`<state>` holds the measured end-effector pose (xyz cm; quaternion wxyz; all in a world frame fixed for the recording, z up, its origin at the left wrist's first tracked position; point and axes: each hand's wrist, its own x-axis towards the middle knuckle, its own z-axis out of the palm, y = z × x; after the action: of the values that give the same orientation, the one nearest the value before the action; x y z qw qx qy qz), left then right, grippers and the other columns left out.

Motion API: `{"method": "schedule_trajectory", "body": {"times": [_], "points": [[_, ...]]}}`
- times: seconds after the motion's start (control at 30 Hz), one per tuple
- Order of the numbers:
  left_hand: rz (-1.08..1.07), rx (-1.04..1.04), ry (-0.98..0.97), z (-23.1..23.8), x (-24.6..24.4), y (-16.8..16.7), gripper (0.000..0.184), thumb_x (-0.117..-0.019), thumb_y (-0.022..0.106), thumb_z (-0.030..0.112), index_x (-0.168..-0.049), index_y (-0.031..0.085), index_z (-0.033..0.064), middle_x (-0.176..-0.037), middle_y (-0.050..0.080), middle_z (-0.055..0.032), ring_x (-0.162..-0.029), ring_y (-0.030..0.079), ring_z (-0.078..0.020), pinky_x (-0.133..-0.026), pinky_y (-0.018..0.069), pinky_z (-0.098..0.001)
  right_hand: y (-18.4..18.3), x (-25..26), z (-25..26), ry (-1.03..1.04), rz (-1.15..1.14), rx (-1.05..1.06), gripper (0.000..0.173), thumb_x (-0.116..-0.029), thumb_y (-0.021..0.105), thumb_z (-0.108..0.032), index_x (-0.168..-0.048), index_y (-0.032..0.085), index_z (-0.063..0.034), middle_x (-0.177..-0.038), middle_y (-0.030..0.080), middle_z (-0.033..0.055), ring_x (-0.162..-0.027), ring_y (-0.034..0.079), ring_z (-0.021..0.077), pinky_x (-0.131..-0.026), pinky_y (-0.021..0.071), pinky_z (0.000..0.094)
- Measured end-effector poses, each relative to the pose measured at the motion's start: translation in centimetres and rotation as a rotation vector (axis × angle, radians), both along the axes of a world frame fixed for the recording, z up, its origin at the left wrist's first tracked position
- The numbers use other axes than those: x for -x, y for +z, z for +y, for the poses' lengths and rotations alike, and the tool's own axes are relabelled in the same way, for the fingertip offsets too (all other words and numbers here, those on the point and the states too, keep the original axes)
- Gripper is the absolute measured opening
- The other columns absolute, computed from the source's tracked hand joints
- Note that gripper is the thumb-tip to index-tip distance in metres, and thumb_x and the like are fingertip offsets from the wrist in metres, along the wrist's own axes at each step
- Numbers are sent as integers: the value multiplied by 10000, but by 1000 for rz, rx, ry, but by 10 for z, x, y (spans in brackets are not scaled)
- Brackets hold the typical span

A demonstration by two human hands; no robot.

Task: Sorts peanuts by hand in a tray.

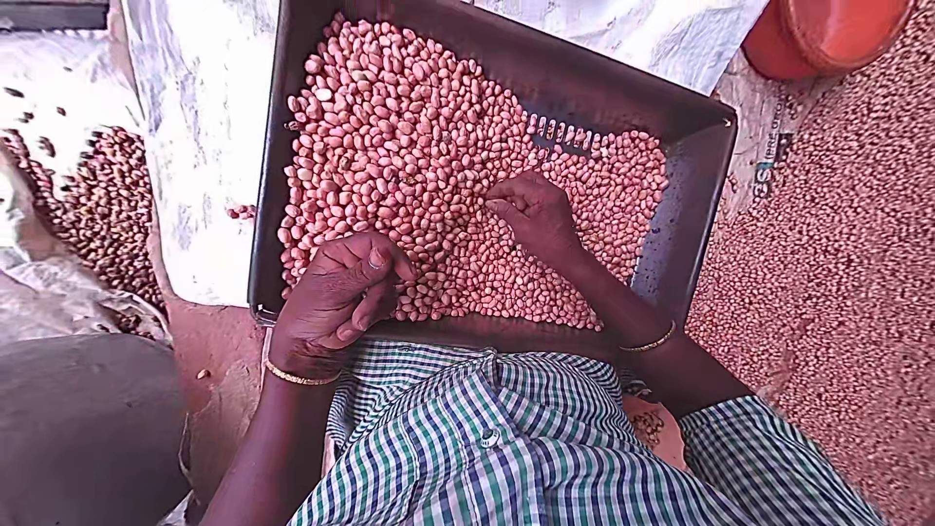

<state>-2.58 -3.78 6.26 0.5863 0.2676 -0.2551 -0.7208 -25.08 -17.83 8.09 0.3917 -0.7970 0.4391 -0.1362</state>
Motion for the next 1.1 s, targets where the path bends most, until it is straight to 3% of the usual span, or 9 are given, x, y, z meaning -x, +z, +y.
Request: {"method": "schedule_trajectory", "body": {"times": [0.07,0.13,0.3,0.4,0.53,0.67,0.8,1.0,1.1], "points": [[25,-10,-6,-2,0,-2,260,-1031,587,295,-969,755,107,-515,546,110,-419,502,52,-425,452,-105,-8,12,-5,-87,-214,-83,134,-1000,612,-74,-1106,666,-12,-685,435,-20,-513,338,15,-477,300,132],[48,-33,-15,-4,5,0,246,-1035,589,263,-938,756,111,-504,533,115,-415,493,61,-421,437,-93,-3,23,-11,-22,-173,-162,123,-986,635,-75,-1091,679,-29,-708,457,-33,-535,343,1,-491,301,131],[41,-107,2,-10,8,8,318,-1021,454,16,-879,732,77,-504,606,85,-386,500,69,-391,402,-82,26,-20,-50,418,516,-263,135,-977,686,-99,-1016,721,26,-809,639,134,-726,549,211,-731,460,433],[10,-129,-4,-9,7,10,306,-1011,460,1,-959,755,66,-527,637,76,-389,514,61,-403,426,-91,49,-73,-64,379,20,-25,138,-956,696,-133,-1019,694,-10,-601,426,-42,-509,365,38,-514,333,217],[25,-150,22,-6,5,6,244,-1024,530,87,-937,757,105,-494,542,123,-381,471,75,-381,394,-81,87,-112,-71,235,-337,192,148,-1056,525,-176,-1039,552,-32,-713,413,-90,-588,378,-36,-596,360,155],[53,-117,37,-9,5,5,248,-1039,538,151,-962,773,130,-497,555,131,-389,480,76,-390,396,-80,68,-36,-46,402,186,-49,175,-1036,495,-2,-1118,628,75,-1012,633,198,-891,621,259,-826,504,402],[51,-135,25,-9,7,5,269,-1040,521,142,-950,774,132,-494,549,132,-388,483,75,-386,402,-82,54,2,-62,449,597,-410,175,-1026,538,18,-1123,677,61,-993,700,164,-824,674,191,-808,550,354],[37,-102,25,-6,3,-3,222,-1033,582,231,-971,775,140,-508,559,119,-404,498,70,-397,417,-87,99,5,-177,-237,-276,315,326,-1068,469,-153,-1308,597,28,-1249,661,138,-1089,689,145,-899,582,298],[24,-83,38,-5,3,-2,223,-1027,594,265,-999,783,149,-523,575,128,-416,506,77,-406,422,-82,62,16,-156,-96,-458,275,308,-1056,407,-74,-1221,618,78,-1192,678,133,-1082,679,111,-931,565,270]]}}
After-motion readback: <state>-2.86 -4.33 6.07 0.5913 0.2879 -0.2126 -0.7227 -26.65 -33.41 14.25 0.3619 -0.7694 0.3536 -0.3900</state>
